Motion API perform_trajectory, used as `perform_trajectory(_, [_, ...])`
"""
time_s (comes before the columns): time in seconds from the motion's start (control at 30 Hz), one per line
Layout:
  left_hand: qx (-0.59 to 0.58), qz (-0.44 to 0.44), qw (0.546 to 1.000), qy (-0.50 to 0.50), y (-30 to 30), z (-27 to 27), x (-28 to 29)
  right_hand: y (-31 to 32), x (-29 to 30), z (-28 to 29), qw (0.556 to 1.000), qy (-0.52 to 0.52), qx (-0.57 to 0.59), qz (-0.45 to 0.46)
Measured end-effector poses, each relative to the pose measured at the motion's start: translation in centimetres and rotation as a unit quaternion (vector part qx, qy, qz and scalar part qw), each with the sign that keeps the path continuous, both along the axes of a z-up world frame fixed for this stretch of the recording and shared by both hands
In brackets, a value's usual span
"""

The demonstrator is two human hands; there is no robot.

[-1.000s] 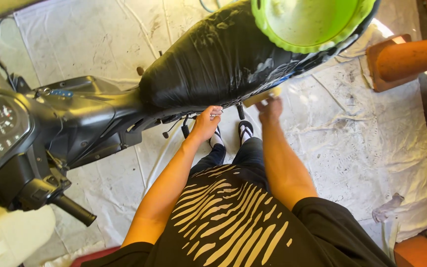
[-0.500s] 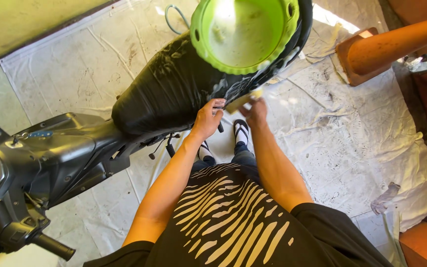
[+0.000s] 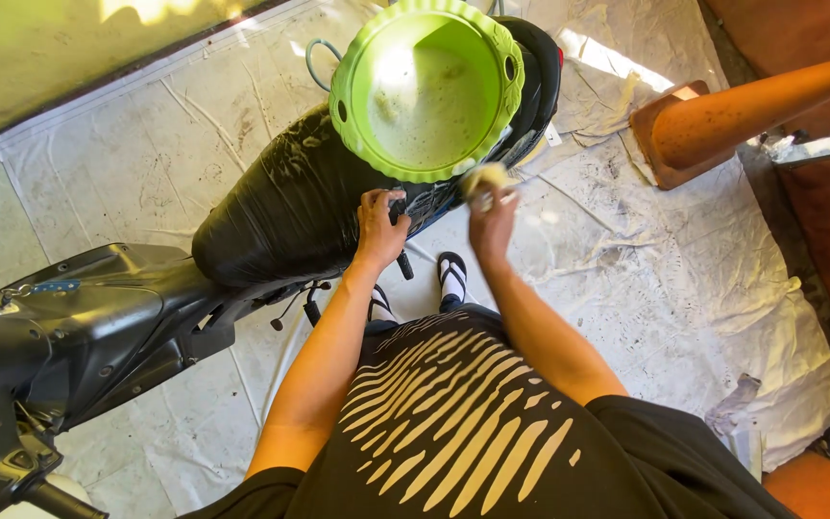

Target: The person scrubs the seat of a black motorcycle with a sponge, repeatedly dipping it into a green bucket of soapy water. The person cleans the seat surface and edges while standing in a covered area with a white tarp on the floor.

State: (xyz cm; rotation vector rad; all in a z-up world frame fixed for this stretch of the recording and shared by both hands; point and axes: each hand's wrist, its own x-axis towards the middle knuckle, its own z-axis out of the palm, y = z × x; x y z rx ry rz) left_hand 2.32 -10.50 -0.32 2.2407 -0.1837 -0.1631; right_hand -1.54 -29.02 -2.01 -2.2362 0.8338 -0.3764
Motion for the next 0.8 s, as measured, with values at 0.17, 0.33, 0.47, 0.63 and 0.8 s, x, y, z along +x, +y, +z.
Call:
perform_trajectory(0.17, [0.017, -0.007, 0.999, 0.032, 0.0, 0.0, 0.3, -3.5, 1.9, 1.5, 0.991, 0.042, 0.124, -0.011])
perform_trajectory(0.33, [0.026, -0.011, 0.997, 0.072, -0.1, 0.4, -0.1, -12.3, 7.4, 3.7, 0.999, -0.045, -0.006, -0.013])
perform_trajectory(0.47, [0.049, -0.048, 0.995, 0.074, 0.0, 1.6, 0.1, -12.9, 8.7, 4.7, 0.979, 0.021, -0.193, 0.069])
perform_trajectory(0.63, [0.028, -0.029, 0.996, 0.076, 0.5, 0.6, 0.0, -8.8, 5.5, 4.0, 0.964, 0.076, -0.232, 0.106])
perform_trajectory(0.8, [0.03, -0.041, 0.995, 0.082, 0.8, -0.5, 0.1, -3.4, 3.3, 5.1, 0.971, 0.17, -0.141, 0.096])
